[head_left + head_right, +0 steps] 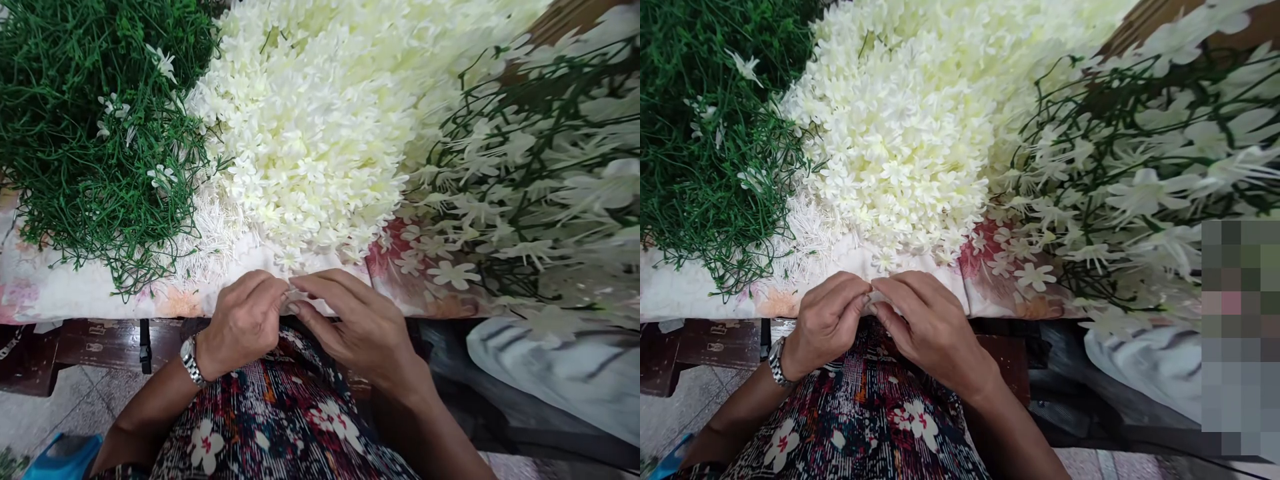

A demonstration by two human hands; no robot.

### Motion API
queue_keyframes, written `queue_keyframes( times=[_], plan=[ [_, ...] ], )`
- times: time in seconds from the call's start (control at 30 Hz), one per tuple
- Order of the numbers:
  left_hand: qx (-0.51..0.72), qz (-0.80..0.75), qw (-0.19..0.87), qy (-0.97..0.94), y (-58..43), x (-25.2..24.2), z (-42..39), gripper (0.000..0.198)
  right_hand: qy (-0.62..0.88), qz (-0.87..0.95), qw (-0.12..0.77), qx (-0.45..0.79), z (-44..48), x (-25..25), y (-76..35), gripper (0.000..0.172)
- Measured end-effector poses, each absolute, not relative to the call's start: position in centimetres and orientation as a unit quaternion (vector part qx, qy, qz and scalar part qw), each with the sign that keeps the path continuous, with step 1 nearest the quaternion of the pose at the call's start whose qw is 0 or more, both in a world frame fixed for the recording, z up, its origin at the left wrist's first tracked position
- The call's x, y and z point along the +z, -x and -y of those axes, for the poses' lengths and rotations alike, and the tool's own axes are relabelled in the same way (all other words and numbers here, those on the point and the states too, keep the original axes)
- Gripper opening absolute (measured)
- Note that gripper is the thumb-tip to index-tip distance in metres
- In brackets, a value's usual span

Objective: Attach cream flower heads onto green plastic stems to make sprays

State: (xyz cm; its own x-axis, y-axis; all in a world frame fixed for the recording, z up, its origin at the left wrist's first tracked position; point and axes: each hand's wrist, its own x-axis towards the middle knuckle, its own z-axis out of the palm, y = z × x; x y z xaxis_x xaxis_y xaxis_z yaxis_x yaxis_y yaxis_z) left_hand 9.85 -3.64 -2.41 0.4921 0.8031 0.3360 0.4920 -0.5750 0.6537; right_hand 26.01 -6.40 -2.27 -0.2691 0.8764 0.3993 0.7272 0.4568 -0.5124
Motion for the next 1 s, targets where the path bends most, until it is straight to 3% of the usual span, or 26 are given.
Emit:
queue_keyframes(
  times=[0.17,0.37,0.63,0.73,0.83,0.9,1.0],
  plan=[
    [0.304,-0.415,0.330,-0.792,-9.6,-2.5,3.9,0.023,0.483,0.780,0.346,0.195,6.5,-2.8,-25.7,0.012],
    [0.199,-0.370,0.450,-0.788,-8.9,-1.6,3.2,0.032,0.439,0.794,0.327,0.263,6.6,-2.8,-26.5,0.013],
    [0.129,-0.328,0.517,-0.780,-9.1,-1.0,2.7,0.047,0.387,0.798,0.339,0.314,6.8,-3.0,-27.1,0.010],
    [0.172,-0.366,0.448,-0.797,-9.5,-1.2,2.4,0.039,0.420,0.779,0.347,0.311,7.0,-3.1,-27.4,0.009],
    [0.201,-0.451,0.263,-0.829,-10.5,-1.6,1.7,0.028,0.476,0.758,0.356,0.270,7.1,-3.1,-27.8,0.009],
    [0.165,-0.491,0.161,-0.840,-11.4,-2.0,1.2,0.025,0.506,0.746,0.369,0.226,7.0,-3.2,-28.0,0.010],
    [0.111,-0.509,0.087,-0.849,-12.7,-2.5,0.6,0.020,0.524,0.740,0.384,0.174,6.8,-3.5,-28.0,0.010]
  ],
)
